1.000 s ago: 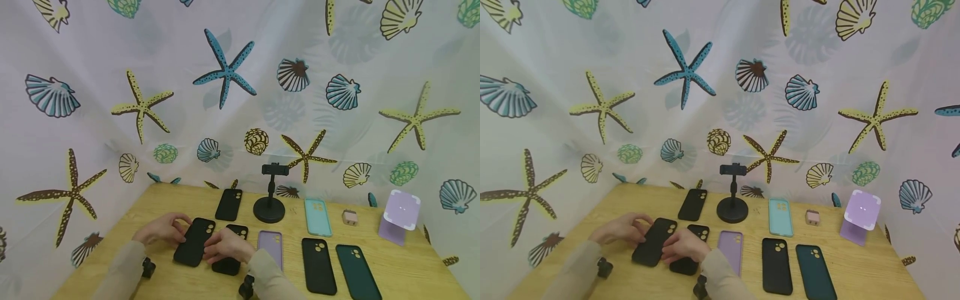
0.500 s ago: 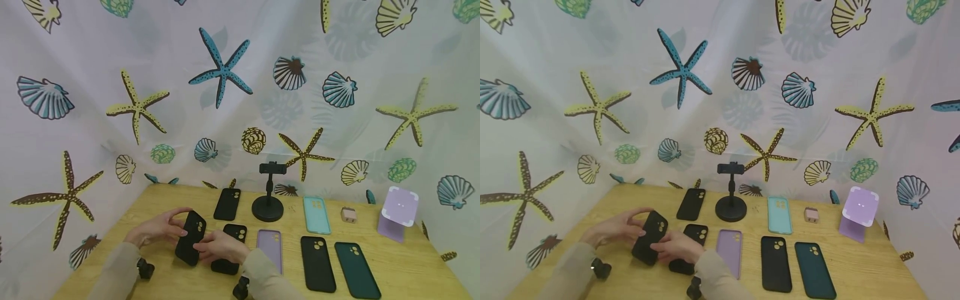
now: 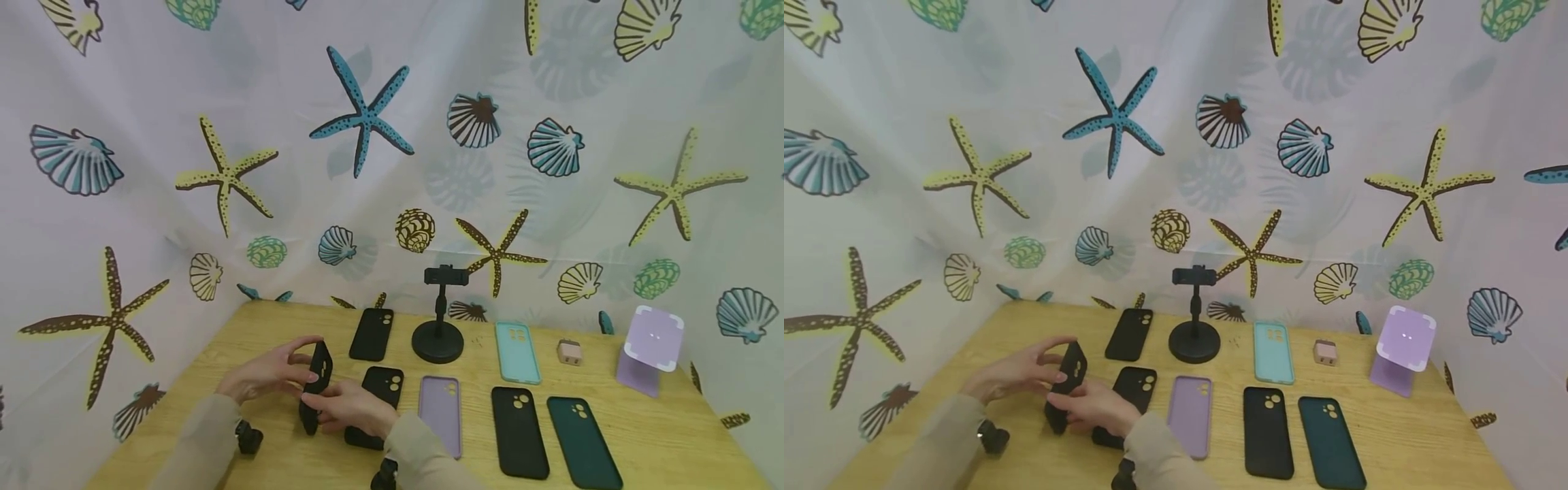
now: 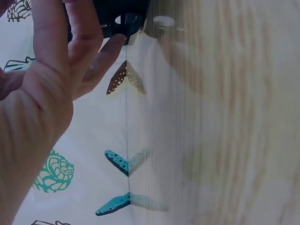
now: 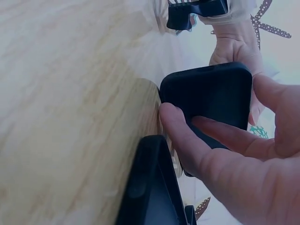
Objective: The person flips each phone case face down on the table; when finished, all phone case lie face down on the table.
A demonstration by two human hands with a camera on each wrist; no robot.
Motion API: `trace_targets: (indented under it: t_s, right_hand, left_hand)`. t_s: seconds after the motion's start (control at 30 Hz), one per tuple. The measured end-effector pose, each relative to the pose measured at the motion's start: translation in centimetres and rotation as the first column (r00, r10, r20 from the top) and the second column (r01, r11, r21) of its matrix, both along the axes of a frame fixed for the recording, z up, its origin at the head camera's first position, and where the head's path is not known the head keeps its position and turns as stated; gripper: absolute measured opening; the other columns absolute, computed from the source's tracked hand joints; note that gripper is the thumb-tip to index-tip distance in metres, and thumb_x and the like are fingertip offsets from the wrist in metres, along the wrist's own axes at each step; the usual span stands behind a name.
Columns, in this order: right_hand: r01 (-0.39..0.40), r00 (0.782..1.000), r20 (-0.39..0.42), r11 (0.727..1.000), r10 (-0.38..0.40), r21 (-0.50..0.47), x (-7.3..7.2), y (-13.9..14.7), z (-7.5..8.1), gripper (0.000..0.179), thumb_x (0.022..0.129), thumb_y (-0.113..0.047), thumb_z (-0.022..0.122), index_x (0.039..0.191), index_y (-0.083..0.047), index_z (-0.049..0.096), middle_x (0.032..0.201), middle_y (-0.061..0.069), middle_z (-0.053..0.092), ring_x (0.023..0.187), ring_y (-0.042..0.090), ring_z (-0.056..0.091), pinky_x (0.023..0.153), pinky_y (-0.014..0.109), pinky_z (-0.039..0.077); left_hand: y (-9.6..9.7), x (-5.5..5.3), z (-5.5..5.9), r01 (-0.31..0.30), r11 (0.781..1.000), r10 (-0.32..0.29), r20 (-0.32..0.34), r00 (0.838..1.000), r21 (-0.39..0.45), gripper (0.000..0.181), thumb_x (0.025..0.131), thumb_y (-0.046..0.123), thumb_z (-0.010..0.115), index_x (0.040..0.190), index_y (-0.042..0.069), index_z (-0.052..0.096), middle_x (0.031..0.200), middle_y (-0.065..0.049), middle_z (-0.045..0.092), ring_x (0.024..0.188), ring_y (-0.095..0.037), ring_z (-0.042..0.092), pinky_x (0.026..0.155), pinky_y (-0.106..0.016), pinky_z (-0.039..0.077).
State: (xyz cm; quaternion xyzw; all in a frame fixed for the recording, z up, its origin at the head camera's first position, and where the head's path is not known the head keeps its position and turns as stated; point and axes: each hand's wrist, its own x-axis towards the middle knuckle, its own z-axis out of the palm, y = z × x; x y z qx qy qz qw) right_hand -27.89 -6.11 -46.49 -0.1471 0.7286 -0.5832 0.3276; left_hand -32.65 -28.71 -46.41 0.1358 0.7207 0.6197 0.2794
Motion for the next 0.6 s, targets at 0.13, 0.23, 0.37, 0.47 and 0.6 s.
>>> trace_targets:
  t_s: [0.13, 0.23, 0.37, 0.47, 0.6]
  right_hand:
    - [0.02, 1.0, 0.009, 1.0, -0.02, -0.02, 0.16, -0.18, -0.11, 0.054, 0.095, -0.041, 0.063, 0.13, 0.0, 0.061, 0.128, 0.013, 0.063, 0.112, 0.032, 0.063, 0.09, 0.048, 0.055]
    - [0.031, 0.999, 0.01, 0.998, -0.031, -0.045, 0.02, -0.13, -0.29, 0.053, 0.095, -0.04, 0.063, 0.132, -0.002, 0.06, 0.132, 0.014, 0.06, 0.113, 0.032, 0.063, 0.09, 0.047, 0.055]
    - [0.05, 0.999, 0.004, 0.996, -0.05, -0.078, -0.02, 0.03, -0.52, 0.047, 0.095, -0.036, 0.065, 0.13, -0.004, 0.062, 0.125, 0.012, 0.065, 0.107, 0.027, 0.066, 0.087, 0.045, 0.057]
    - [0.066, 0.998, -0.006, 0.989, -0.068, -0.135, 0.11, 0.25, -0.63, 0.043, 0.095, -0.03, 0.065, 0.13, -0.004, 0.063, 0.116, 0.012, 0.069, 0.097, 0.024, 0.069, 0.082, 0.043, 0.059]
    - [0.071, 0.997, -0.024, 0.97, -0.078, -0.231, 0.35, 0.52, -0.7, 0.038, 0.095, -0.016, 0.065, 0.129, 0.001, 0.062, 0.111, 0.018, 0.071, 0.086, 0.024, 0.072, 0.077, 0.042, 0.06]
  left_hand:
    - [0.26, 0.0, -0.19, -0.016, 1.0, 0.016, 0.003, 1.0, -0.004, 0.088, 0.092, 0.014, 0.069, 0.158, 0.021, 0.01, 0.155, -0.033, 0.019, 0.115, -0.035, 0.06, 0.087, -0.048, 0.056]
    - [0.51, -0.13, -0.17, -0.025, 1.0, 0.026, 0.014, 1.0, -0.016, 0.088, 0.092, 0.016, 0.07, 0.158, 0.021, 0.01, 0.156, -0.033, 0.018, 0.113, -0.034, 0.062, 0.086, -0.047, 0.057]
    - [0.72, 0.0, -0.08, -0.032, 0.999, 0.033, 0.032, 0.999, -0.029, 0.087, 0.092, 0.018, 0.069, 0.157, 0.02, 0.011, 0.155, -0.032, 0.019, 0.111, -0.034, 0.063, 0.086, -0.048, 0.057]
    - [0.85, 0.08, -0.09, -0.03, 0.999, 0.032, 0.04, 0.999, -0.036, 0.086, 0.093, 0.019, 0.068, 0.157, 0.02, 0.011, 0.156, -0.03, 0.018, 0.112, -0.033, 0.062, 0.088, -0.05, 0.056]
    - [0.93, 0.04, -0.29, -0.021, 0.998, 0.023, 0.037, 0.999, -0.064, 0.08, 0.094, 0.019, 0.067, 0.155, 0.018, 0.016, 0.158, -0.027, 0.014, 0.106, -0.034, 0.065, 0.086, -0.05, 0.057]
